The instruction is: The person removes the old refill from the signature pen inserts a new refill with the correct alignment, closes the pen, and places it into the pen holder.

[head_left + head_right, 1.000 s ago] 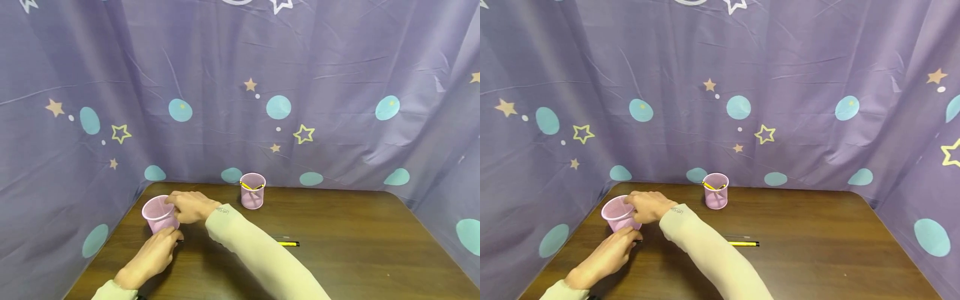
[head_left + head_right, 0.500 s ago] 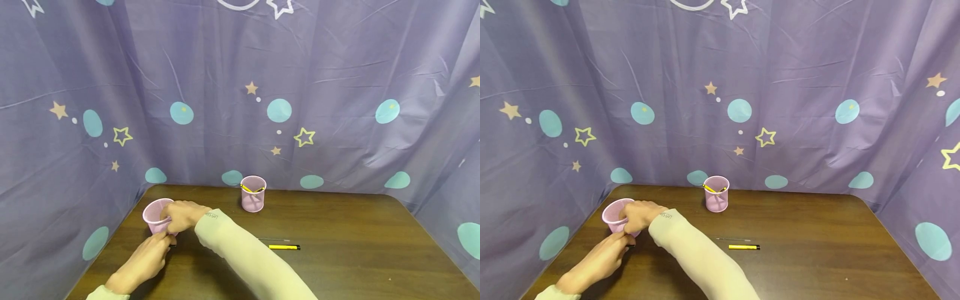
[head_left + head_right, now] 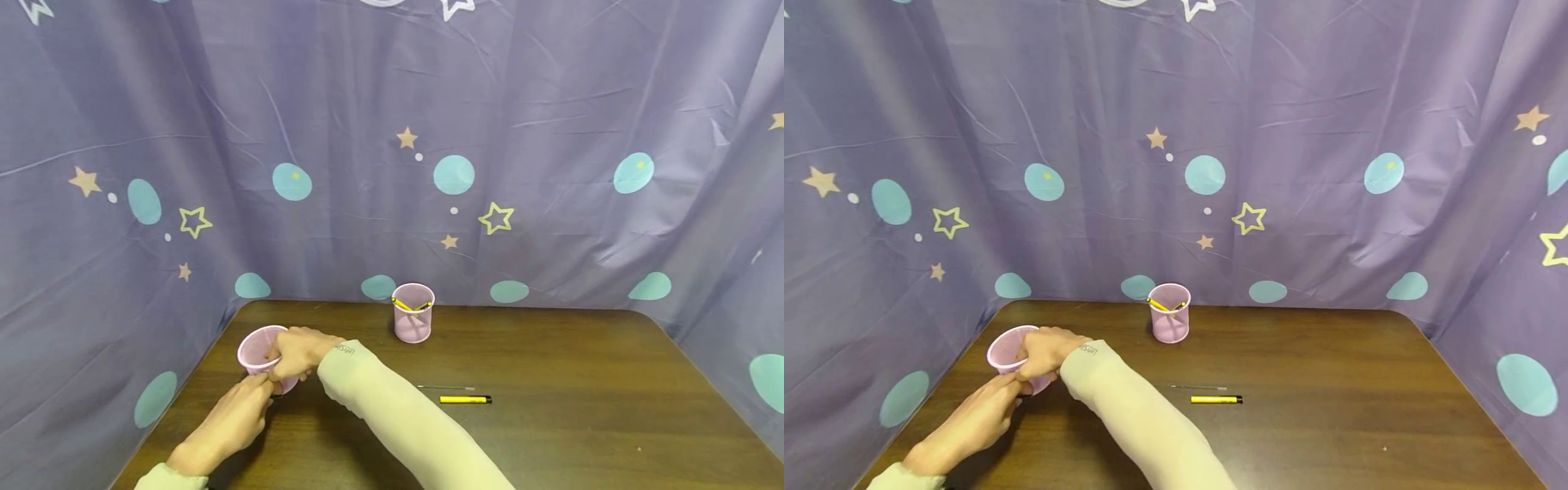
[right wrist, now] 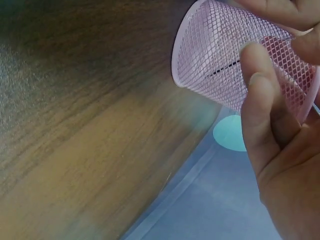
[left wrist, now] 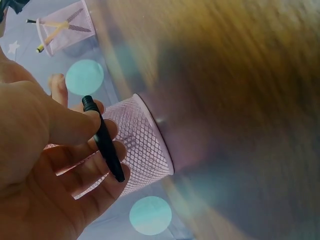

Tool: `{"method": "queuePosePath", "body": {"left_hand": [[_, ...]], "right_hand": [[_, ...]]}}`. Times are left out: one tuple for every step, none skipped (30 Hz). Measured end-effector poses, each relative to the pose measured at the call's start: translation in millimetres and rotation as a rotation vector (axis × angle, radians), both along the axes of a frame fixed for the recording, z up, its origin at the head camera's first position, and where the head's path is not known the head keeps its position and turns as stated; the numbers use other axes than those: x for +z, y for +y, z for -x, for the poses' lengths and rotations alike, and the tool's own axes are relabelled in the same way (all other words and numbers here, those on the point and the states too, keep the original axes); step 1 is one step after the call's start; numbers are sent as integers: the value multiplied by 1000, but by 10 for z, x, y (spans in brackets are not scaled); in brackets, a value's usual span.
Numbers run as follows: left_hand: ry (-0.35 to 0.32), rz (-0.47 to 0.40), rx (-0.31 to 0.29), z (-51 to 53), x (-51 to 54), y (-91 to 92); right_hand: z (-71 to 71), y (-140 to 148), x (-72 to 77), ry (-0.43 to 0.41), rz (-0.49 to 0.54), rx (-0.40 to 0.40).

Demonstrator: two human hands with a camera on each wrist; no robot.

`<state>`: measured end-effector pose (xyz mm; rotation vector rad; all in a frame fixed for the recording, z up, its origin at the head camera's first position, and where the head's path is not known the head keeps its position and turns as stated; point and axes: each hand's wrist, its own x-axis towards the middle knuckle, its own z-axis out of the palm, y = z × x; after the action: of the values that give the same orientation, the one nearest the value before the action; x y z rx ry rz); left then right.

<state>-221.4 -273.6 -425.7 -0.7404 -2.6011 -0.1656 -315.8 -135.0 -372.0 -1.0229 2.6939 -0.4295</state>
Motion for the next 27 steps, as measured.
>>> {"method": "queuePosePath", "body": {"left_hand": [[-4,1,2,-2,0,2],[-7,2,0,-3,3,2],[-6,5,-1,-4,3,-2],[1,7,-5,-5,5,-6],[11,10,-8,-7,4,-9],[22,12,-11,-11,1,-13],[36,14,-17,-13,-2,-19],[46,14,-22,-15,-4,-26],[57,13,-27,-15,-7,-33],[64,11,-31,-16,-9,-36],[63,9,-34,-16,-10,-39],[58,7,-37,-15,-9,-42],[52,3,-39,-18,-9,-47],[47,0,-38,-20,-8,-51],[43,-2,-37,-21,-6,-54],[42,-3,-36,-23,-5,-57],[44,-4,-38,-24,-4,-60],[49,-3,-39,-25,-5,-63],[55,-4,-40,-29,-6,-67],[62,-4,-41,-30,-6,-71],[67,-5,-41,-31,-7,-76],[69,-5,-41,-33,-8,-81],[69,-5,-41,-34,-9,-87],[68,-6,-40,-37,-11,-93],[66,-7,-40,-36,-11,-97],[65,-7,-42,-35,-12,-101],[67,-6,-44,-33,-14,-105]], "right_hand": [[-7,-4,0,-2,-2,2],[-15,-9,0,-6,-3,1],[-22,-13,1,-4,-8,4],[-27,-16,0,-1,-11,5],[-33,-18,2,1,-16,10],[-37,-21,1,6,-23,19],[-39,-25,0,11,-29,24],[-42,-26,1,15,-37,28],[-42,-25,0,21,-45,31],[-43,-23,1,24,-49,29],[-43,-21,-1,27,-53,27],[-42,-17,-4,33,-54,29],[-42,-18,-8,43,-56,35],[-43,-17,-10,53,-56,43],[-42,-16,-14,63,-57,51],[-42,-15,-18,73,-58,60],[-39,-16,-25,81,-56,67],[-37,-15,-29,90,-54,75],[-34,-13,-33,98,-53,78],[-33,-10,-35,103,-51,79],[-30,-8,-41,110,-48,82],[-28,-4,-45,120,-46,87],[-23,-2,-51,127,-40,91],[-20,4,-55,138,-38,98],[-10,9,-59,156,-38,107],[-1,15,-62,175,-32,116],[11,20,-67,196,-24,123]]}}
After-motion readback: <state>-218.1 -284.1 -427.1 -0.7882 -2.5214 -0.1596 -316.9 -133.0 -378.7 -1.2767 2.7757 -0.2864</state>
